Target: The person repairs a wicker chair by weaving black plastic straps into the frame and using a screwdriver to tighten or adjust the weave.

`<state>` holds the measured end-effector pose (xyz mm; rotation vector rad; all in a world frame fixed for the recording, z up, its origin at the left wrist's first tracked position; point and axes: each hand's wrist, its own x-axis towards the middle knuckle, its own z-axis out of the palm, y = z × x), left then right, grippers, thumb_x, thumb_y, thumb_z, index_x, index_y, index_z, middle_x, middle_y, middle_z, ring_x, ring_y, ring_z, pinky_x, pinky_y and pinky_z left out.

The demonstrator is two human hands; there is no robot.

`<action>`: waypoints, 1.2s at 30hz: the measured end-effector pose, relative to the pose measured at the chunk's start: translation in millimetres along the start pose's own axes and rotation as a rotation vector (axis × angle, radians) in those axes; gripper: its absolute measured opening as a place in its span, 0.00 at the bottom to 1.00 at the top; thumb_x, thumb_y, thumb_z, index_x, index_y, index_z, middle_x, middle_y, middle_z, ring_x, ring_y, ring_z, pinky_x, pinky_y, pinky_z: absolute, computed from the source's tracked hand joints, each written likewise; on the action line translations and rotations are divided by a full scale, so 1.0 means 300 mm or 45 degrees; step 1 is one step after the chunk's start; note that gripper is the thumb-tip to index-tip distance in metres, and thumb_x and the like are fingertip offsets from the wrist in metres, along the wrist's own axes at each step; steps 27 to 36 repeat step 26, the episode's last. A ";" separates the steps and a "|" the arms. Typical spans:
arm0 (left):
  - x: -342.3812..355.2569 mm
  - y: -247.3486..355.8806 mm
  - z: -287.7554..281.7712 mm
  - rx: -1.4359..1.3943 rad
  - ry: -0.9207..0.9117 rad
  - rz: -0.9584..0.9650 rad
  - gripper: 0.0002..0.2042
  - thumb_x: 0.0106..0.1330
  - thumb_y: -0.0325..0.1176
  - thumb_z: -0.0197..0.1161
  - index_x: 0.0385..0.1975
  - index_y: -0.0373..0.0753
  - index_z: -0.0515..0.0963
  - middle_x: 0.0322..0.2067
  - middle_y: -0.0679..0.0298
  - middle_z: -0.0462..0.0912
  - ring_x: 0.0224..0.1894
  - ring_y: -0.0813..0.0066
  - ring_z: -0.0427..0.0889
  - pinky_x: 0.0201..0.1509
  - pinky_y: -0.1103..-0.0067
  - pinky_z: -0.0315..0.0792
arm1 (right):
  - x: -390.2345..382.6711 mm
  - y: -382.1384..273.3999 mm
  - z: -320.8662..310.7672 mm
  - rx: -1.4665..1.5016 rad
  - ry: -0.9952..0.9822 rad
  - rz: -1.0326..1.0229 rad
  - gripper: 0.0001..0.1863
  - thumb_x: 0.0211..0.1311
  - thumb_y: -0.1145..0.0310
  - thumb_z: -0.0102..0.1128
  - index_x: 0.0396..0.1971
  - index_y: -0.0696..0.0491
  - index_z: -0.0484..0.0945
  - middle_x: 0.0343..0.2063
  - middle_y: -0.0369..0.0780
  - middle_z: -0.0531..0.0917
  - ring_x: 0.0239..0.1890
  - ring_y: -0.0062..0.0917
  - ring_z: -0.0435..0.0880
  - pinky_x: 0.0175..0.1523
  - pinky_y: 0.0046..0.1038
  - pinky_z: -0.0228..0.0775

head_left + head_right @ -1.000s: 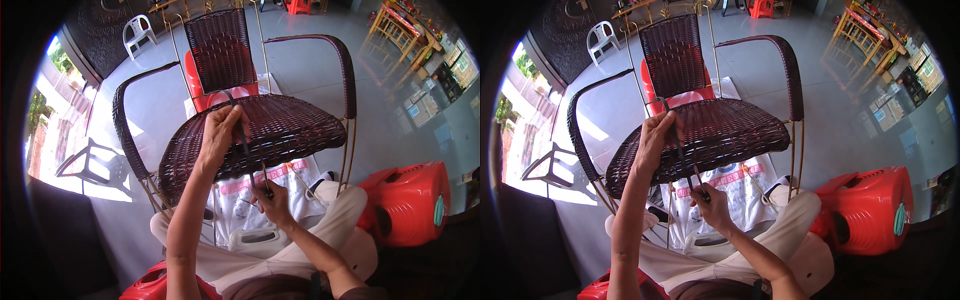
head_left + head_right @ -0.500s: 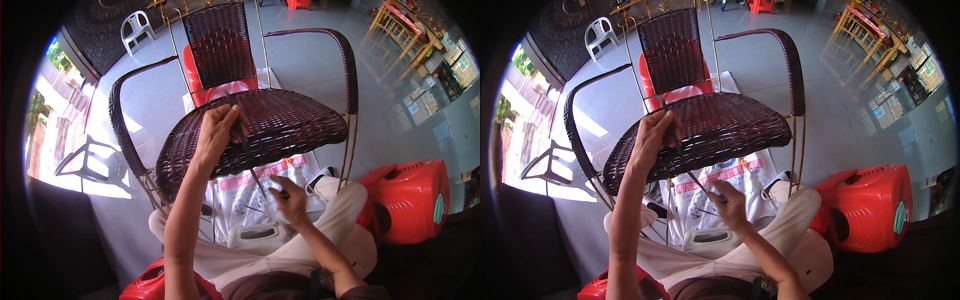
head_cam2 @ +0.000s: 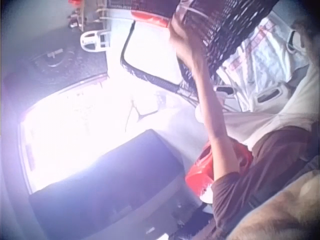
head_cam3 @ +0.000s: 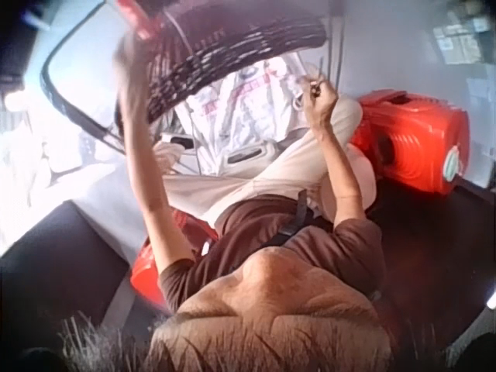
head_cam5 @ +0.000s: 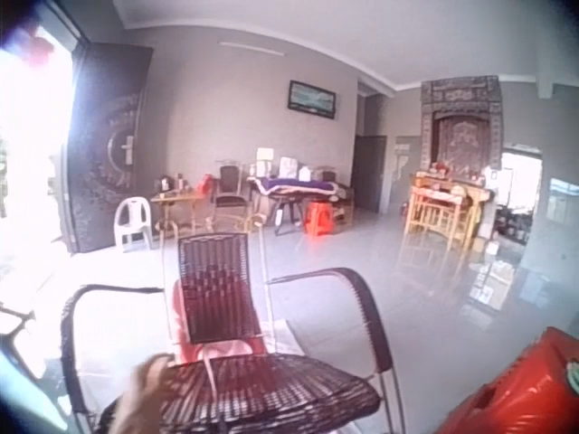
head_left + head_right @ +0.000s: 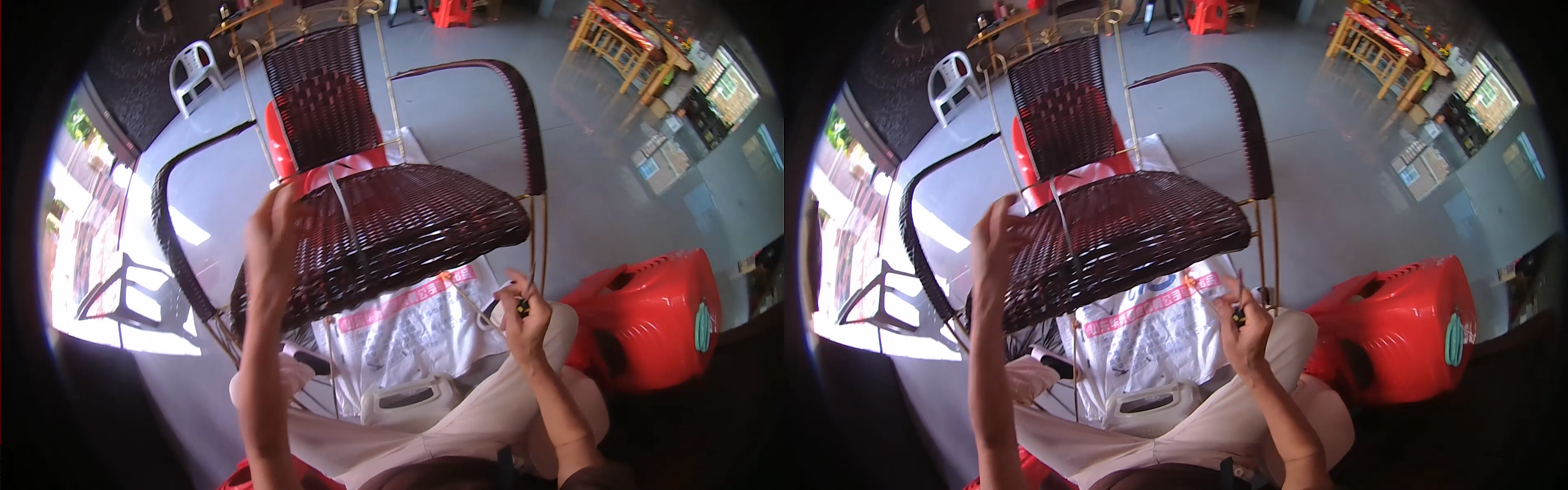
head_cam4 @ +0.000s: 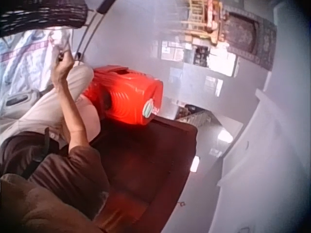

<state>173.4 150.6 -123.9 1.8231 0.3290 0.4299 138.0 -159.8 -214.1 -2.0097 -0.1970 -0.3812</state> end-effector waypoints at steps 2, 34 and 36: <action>-0.028 -0.050 -0.100 0.022 0.258 0.097 0.21 0.64 0.47 0.46 0.45 0.36 0.72 0.27 0.62 0.78 0.22 0.80 0.75 0.27 0.86 0.67 | 0.082 0.030 -0.059 0.017 0.123 0.095 0.10 0.55 0.73 0.54 0.38 0.59 0.75 0.25 0.41 0.80 0.26 0.22 0.78 0.32 0.24 0.68; 0.317 -0.075 -0.615 0.100 0.128 -0.077 0.24 0.55 0.54 0.58 0.33 0.35 0.71 0.12 0.68 0.70 0.11 0.84 0.68 0.16 0.89 0.63 | 1.116 -0.183 -0.009 -0.833 -0.283 -0.007 0.32 0.28 0.33 0.62 0.12 0.51 0.73 0.16 0.36 0.77 0.23 0.29 0.77 0.31 0.29 0.68; 0.317 -0.075 -0.615 0.100 0.128 -0.077 0.24 0.55 0.54 0.58 0.33 0.35 0.71 0.12 0.68 0.70 0.11 0.84 0.68 0.16 0.89 0.63 | 1.116 -0.183 -0.009 -0.833 -0.283 -0.007 0.32 0.28 0.33 0.62 0.12 0.51 0.73 0.16 0.36 0.77 0.23 0.29 0.77 0.31 0.29 0.68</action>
